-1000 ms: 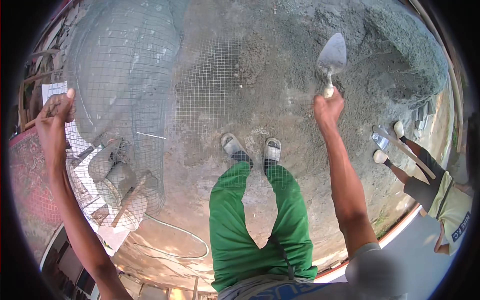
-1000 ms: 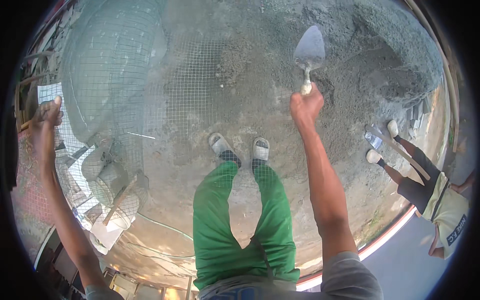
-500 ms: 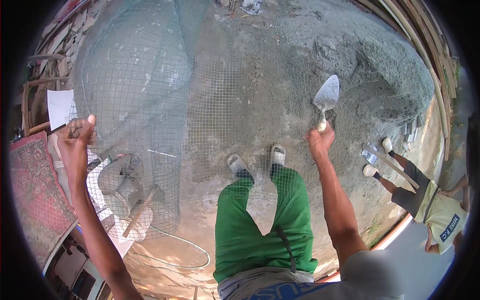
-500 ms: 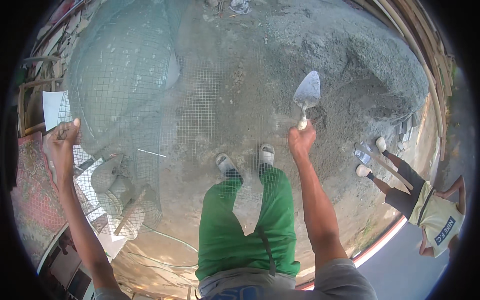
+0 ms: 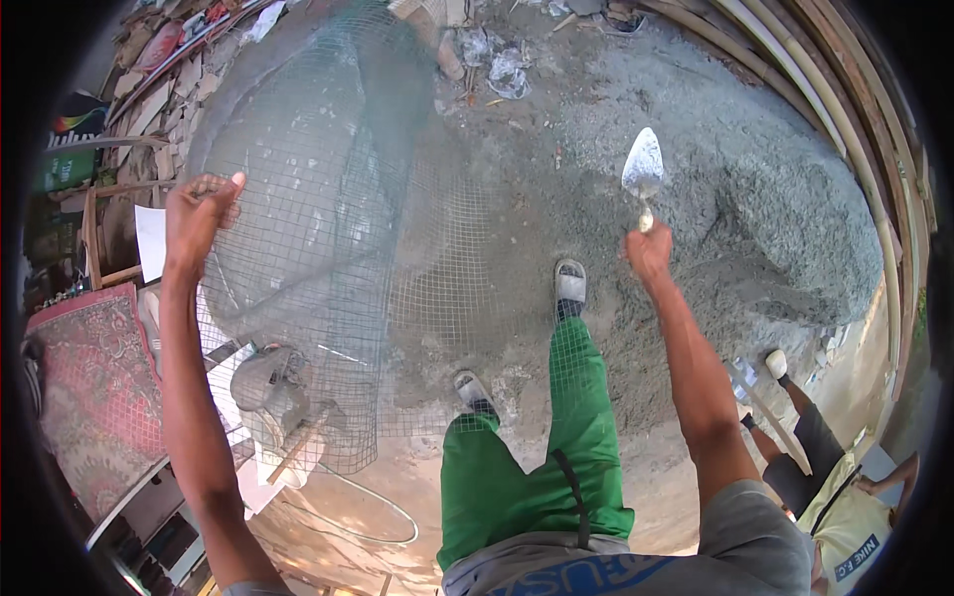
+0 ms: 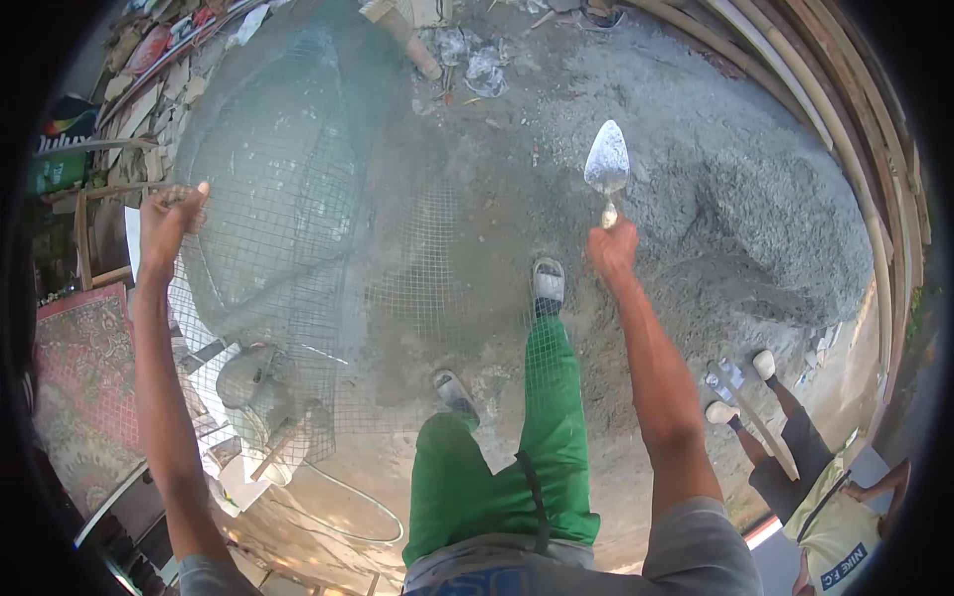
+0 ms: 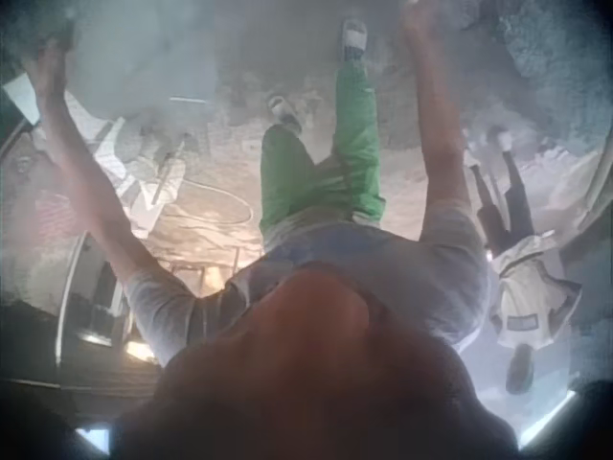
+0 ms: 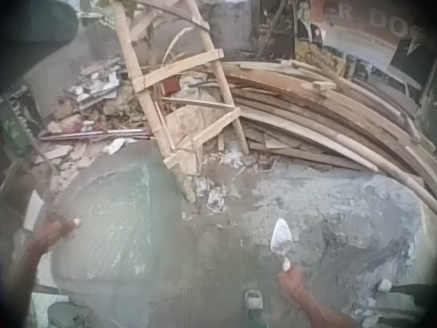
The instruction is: The person uses a trowel to apply and smooth cement over a mesh-covered surface on the ground, picking up small amounts of wet cement and spreading them onto the mesh.
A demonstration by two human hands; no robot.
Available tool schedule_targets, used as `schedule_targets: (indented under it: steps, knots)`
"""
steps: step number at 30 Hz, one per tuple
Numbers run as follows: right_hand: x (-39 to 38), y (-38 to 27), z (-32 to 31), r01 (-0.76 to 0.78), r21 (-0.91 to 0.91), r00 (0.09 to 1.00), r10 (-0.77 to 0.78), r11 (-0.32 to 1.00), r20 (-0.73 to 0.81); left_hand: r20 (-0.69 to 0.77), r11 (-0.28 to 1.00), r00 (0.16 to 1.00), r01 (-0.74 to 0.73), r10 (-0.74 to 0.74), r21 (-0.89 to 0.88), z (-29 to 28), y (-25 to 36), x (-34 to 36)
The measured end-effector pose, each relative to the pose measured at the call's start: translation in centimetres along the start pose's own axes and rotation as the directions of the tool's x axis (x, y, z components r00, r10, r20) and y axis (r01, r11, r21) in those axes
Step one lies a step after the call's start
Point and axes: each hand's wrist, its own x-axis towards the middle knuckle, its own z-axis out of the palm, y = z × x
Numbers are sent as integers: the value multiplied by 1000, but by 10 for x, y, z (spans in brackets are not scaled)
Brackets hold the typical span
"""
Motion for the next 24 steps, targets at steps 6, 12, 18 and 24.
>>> schedule_targets:
  steps: [6,12,18,24]
  knots:
    - [151,-69,-70,58,53,997,-61,997,51,74,996,993,91,-93,21,-3,129,100]
    - [151,-15,-45,-184,12,983,184,983,18,99,994,990,96,-101,53,61,95,89]
    - [103,65,-59,19,-288,997,4,958,78,100,973,969,231,-228,-16,93,103,21]
    - [39,119,-49,-93,-109,996,93,990,1,75,977,974,212,-212,8,54,82,-53]
